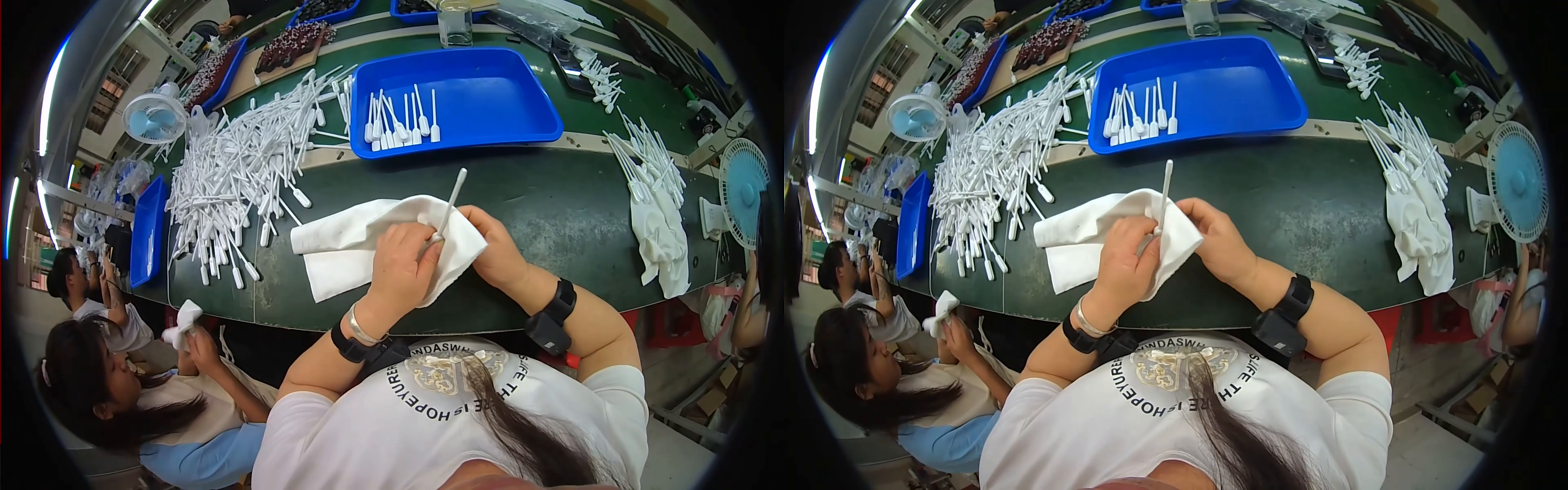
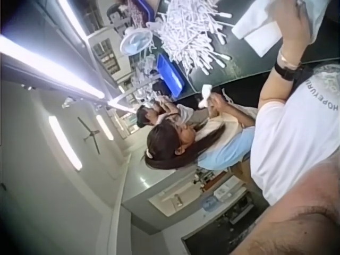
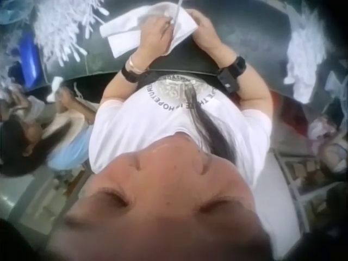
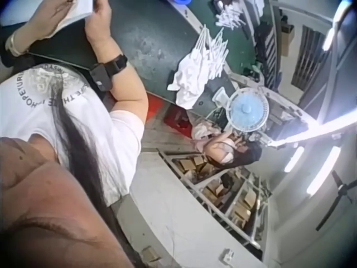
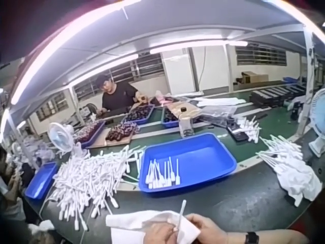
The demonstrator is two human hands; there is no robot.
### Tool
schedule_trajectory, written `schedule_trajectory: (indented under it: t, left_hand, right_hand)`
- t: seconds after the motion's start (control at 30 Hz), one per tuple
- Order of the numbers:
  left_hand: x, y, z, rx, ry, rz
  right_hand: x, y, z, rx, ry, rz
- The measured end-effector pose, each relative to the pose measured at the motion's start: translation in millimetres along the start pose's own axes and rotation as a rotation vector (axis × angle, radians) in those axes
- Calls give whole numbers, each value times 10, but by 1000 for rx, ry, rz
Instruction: The person picks up a swab from a pile, wipes it with a cloth, and places it into a blue tray, repeating the process.
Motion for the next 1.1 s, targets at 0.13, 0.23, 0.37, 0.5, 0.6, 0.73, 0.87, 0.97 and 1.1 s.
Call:
schedule_trajectory:
  t: [0.13,0.23,0.37,0.5,0.6,0.73,0.87,0.97,1.1]
  left_hand:
    - [10,46,5,62,-39,-97]
    - [57,-22,-11,68,15,-140]
    - [122,17,-52,0,77,-170]
    - [282,203,-139,-229,259,-408]
    - [342,254,-149,-344,217,-691]
    - [362,217,-154,-392,218,-984]
    - [522,198,-233,-584,382,-1330]
    - [629,267,-307,-595,593,-1612]
    - [605,96,-300,-561,729,-1809]
  right_hand:
    - [78,88,-22,-121,61,-345]
    - [63,111,-89,-10,2,-781]
    - [32,76,-68,8,-1,-452]
    - [-227,392,61,-146,-199,8]
    - [-125,202,71,-14,-52,-162]
    - [64,63,-16,194,95,-245]
    - [-52,82,-26,136,35,-111]
    - [-158,297,41,15,-37,39]
    - [-333,449,47,-111,-136,203]
Point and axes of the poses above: each hand's wrist, its own z-axis towards the middle knuckle, its own x-axis out of the palm, y = z × x, the point moved 8 cm from there along z, towards the middle knuckle, and after that the axes turned 2 degrees about -z, right-handed, at the moved point
